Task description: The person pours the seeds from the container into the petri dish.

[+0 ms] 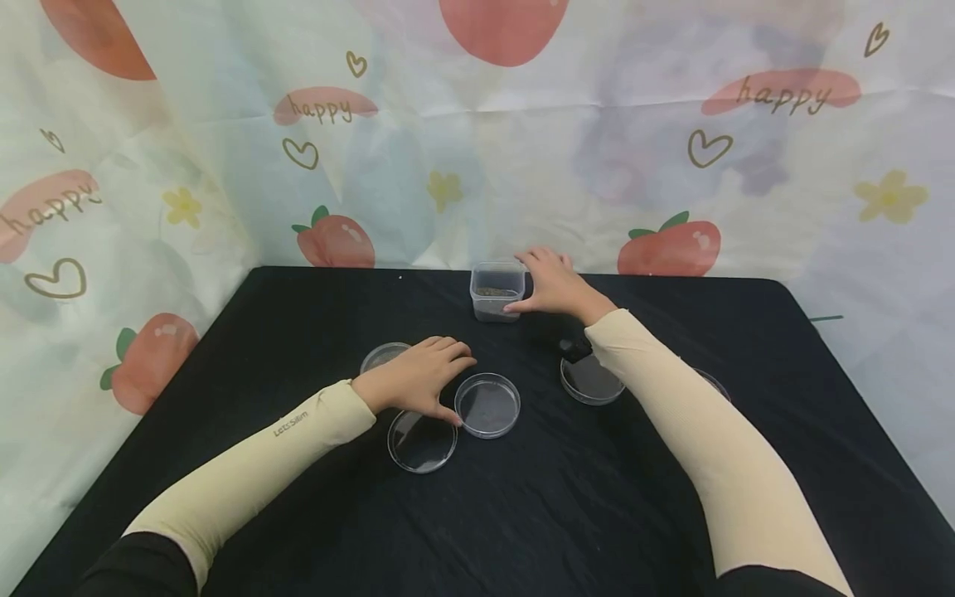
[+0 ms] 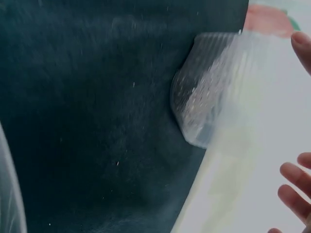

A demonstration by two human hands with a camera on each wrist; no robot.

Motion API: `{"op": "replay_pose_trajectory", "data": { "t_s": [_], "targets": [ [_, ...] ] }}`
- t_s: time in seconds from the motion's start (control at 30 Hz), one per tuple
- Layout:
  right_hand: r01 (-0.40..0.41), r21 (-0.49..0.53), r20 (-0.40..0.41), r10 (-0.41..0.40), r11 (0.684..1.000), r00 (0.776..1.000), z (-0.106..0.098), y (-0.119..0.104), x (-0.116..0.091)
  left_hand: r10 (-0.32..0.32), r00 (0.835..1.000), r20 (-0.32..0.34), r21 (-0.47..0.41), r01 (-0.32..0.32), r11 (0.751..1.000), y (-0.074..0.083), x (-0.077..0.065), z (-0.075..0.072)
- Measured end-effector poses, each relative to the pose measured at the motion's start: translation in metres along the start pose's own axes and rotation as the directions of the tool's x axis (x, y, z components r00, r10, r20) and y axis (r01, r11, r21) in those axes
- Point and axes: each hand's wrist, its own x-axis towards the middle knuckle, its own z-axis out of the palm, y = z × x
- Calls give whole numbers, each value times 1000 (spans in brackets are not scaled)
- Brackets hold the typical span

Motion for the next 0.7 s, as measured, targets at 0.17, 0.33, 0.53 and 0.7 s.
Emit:
{"op": "replay_pose_trajectory", "data": {
  "t_s": [0.17, 0.33, 0.53, 0.7],
  "targets": [
    [-11, 82, 41, 8, 997, 999, 8, 13, 11, 8, 1000, 7, 9, -8, 1000, 3, 8, 0],
    [-11, 232, 93, -10, 973, 996, 19, 26, 19, 15, 1000, 16, 3, -15, 1000, 7, 13, 3],
    [-58, 392, 164, -8, 918, 987, 32, 33, 24, 5, 999, 48, 12, -6, 1000, 10, 14, 6],
    [-85, 455, 172, 6, 886, 985, 38, 34, 26, 13, 999, 34, 25, -14, 1000, 10, 14, 8]
  ]
}}
